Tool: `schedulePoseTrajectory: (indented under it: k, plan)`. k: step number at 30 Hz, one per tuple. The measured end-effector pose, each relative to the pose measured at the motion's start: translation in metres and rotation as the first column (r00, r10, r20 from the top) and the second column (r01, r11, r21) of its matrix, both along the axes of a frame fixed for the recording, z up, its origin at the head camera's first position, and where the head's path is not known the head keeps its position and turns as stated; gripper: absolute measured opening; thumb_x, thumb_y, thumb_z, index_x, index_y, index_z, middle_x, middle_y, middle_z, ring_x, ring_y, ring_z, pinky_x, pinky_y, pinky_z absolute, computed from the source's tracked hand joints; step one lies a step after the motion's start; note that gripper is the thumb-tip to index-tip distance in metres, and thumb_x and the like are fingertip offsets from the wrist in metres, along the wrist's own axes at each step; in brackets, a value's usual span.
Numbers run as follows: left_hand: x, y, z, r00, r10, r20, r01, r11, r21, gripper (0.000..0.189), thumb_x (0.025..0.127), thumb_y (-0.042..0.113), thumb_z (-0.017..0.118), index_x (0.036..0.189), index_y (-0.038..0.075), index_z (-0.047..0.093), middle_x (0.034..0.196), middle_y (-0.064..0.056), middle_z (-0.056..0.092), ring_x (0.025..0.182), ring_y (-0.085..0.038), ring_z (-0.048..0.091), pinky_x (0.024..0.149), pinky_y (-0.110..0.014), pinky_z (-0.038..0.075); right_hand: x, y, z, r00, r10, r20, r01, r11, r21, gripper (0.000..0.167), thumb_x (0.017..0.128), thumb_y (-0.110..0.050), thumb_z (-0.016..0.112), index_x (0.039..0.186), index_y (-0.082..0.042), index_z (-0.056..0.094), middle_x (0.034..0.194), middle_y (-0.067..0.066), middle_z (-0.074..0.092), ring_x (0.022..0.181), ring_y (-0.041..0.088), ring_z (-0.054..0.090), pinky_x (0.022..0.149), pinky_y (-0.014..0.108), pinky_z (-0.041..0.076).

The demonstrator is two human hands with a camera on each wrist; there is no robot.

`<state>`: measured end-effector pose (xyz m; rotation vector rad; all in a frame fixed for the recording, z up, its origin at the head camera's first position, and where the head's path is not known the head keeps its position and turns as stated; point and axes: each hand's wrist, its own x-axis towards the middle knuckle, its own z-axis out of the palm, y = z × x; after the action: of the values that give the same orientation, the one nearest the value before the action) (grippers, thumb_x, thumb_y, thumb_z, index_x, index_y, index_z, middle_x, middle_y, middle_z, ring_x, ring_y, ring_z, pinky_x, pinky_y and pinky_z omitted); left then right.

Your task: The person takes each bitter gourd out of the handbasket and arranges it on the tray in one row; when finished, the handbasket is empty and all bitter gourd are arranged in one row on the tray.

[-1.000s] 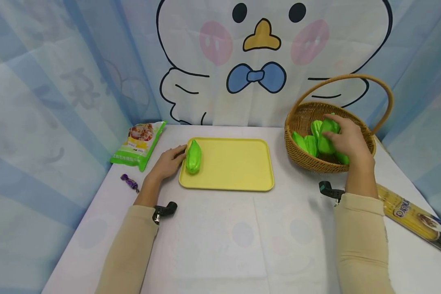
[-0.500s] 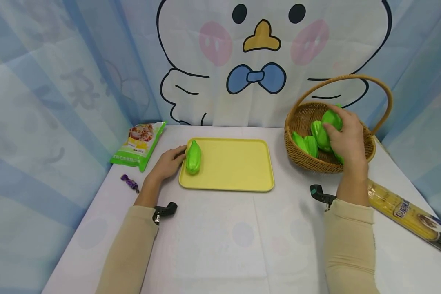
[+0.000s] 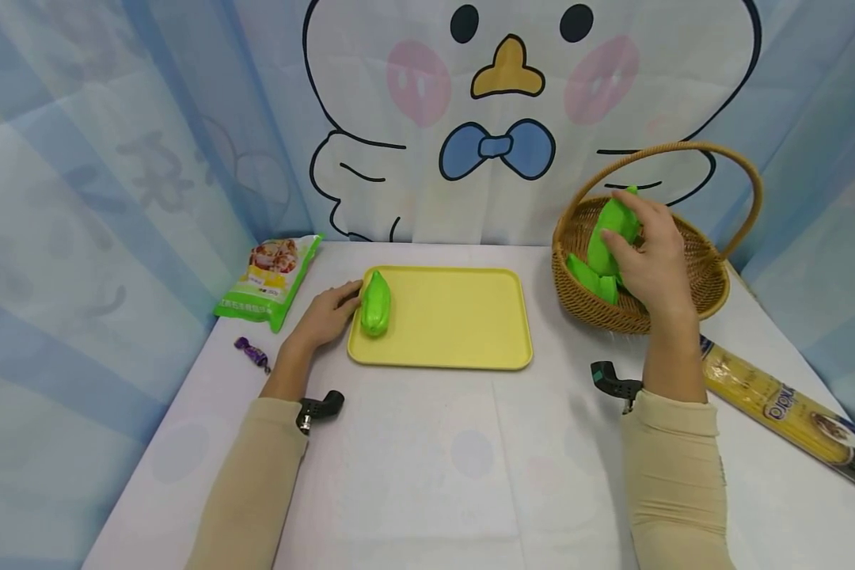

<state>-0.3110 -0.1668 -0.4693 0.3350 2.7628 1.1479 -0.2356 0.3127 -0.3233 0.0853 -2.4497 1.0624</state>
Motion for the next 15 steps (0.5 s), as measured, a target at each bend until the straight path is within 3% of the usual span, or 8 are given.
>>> schedulePoseTrajectory:
  k: [5,11,15]
  plan:
    - [-0.001,0.0,-0.001,1.0,0.001,0.005,-0.001,1.0,0.0,0.052,0.113,0.033,0.043,0.163,0.018,0.038,0.169,-0.01,0.035,0.16,-0.031,0.026,0.136,-0.049,0.009,0.003,-0.012,0.003,0.998,0.05,-0.047,-0.051,0.998,-0.036,0.055,0.104,-0.022,0.064,0.156,-0.033,0.05,0.156,0.009,0.045,0.129,0.025,0.051,0.097,0.026,0.054]
    - [-0.001,-0.001,-0.001,1.0,-0.006,0.002,0.006,1.0,0.009,0.052,0.113,0.032,0.043,0.163,0.018,0.038,0.169,-0.009,0.035,0.16,-0.029,0.026,0.136,-0.049,0.009,0.002,-0.034,0.003,0.979,0.161,-0.122,-0.167,0.985,-0.042,0.054,0.103,-0.013,0.065,0.154,-0.024,0.054,0.151,0.01,0.05,0.118,0.01,0.05,0.081,0.009,0.047]
    - [0.001,-0.001,0.0,1.0,-0.01,-0.001,0.01,1.0,0.012,0.051,0.113,0.032,0.043,0.163,0.018,0.038,0.169,-0.009,0.035,0.16,-0.029,0.027,0.136,-0.048,0.009,-0.001,-0.046,0.001,0.969,0.214,-0.124,-0.219,0.975,-0.036,0.054,0.103,-0.011,0.064,0.155,-0.02,0.052,0.15,0.014,0.05,0.118,0.014,0.051,0.076,0.006,0.047]
